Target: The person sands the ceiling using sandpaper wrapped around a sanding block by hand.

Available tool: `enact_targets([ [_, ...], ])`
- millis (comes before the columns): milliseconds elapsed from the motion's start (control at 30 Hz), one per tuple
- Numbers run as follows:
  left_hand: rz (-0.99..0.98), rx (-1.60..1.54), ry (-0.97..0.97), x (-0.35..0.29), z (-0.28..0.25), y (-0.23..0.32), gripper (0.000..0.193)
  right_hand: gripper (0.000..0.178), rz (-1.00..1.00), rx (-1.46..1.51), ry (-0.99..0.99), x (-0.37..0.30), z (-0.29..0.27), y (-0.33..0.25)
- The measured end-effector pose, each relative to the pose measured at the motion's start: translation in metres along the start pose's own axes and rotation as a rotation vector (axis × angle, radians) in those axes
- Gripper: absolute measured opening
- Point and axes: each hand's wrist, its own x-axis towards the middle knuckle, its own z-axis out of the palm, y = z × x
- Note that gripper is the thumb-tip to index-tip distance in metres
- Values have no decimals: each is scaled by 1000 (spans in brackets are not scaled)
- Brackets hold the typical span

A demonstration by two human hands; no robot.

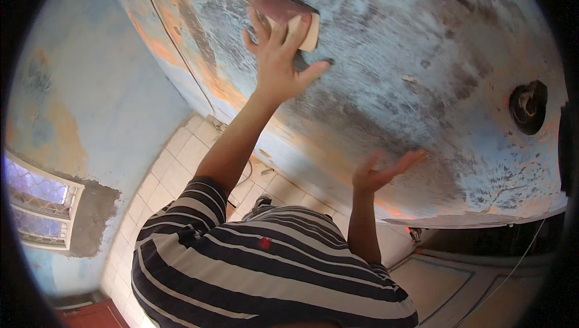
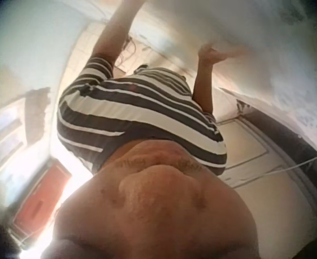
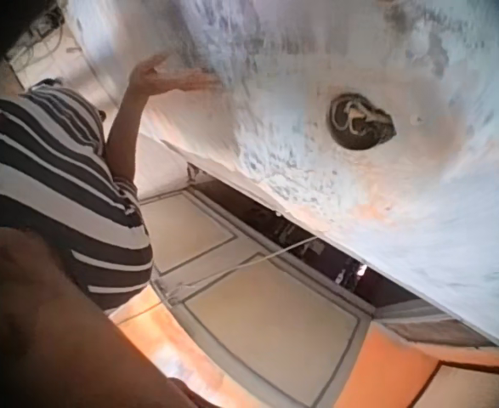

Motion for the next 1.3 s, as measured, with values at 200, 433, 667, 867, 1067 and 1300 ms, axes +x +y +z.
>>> enact_targets([
  [200,-232,-170,-387,-172,32,-30,73,79,-30,95,-129,-20,43,-60],
  [433,-125,-178,-292,-110,18,-79,72,77,-16,-36,-86,-26,74,-74],
  [667,20,-189,-172,-14,-10,-78,58,77,-195,-302,222,67,88,-60],
  [867,-19,-187,-514,-207,16,-100,58,69,-151,-490,276,69,92,-60],
  [1067,32,-215,-340,-112,17,-95,69,65,-284,-465,347,68,94,-51],
  [1300,56,-243,-71,-20,5,-69,44,62,-318,-526,256,55,83,-32],
])
